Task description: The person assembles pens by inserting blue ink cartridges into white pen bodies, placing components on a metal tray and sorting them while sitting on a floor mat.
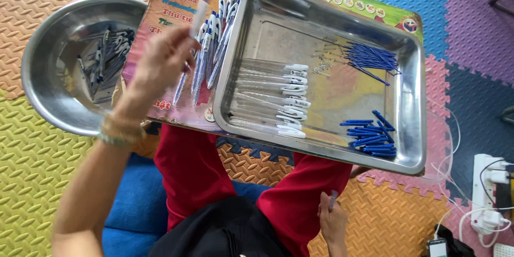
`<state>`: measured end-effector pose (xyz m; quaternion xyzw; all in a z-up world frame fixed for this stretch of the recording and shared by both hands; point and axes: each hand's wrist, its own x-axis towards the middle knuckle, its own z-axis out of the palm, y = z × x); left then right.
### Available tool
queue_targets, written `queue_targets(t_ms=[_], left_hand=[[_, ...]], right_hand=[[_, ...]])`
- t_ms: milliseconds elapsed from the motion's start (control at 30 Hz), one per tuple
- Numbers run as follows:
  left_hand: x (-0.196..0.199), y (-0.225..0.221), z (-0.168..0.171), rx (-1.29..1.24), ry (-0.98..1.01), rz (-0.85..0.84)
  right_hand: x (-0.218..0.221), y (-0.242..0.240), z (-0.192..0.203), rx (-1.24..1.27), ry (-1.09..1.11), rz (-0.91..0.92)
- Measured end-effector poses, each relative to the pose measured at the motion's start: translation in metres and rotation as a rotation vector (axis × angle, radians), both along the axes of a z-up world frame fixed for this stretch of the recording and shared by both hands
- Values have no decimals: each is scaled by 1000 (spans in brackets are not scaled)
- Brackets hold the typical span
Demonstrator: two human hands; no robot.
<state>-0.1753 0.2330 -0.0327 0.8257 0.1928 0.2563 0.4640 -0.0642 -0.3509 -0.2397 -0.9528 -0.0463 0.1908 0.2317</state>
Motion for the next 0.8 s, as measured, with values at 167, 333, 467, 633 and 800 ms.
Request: queue_targets(t_ms=[167,333,467,633,800], left_hand=[[8,-95,7,-666,-117,-369],[41,-163,-8,-1170,-232,-671],[52,-196,-16,-1312,-215,-736],[51,-221,-22,-1362,-194,-591],[50,-232,-37,-1399,-201,-565]], right_hand=[[-8,21,36,750,-98,130],[2,85,121,1136,-297,198],[13,115,172,1428,-203,304],[28,153,198,1498,-244,259],[26,179,206,1440,-317,285]])
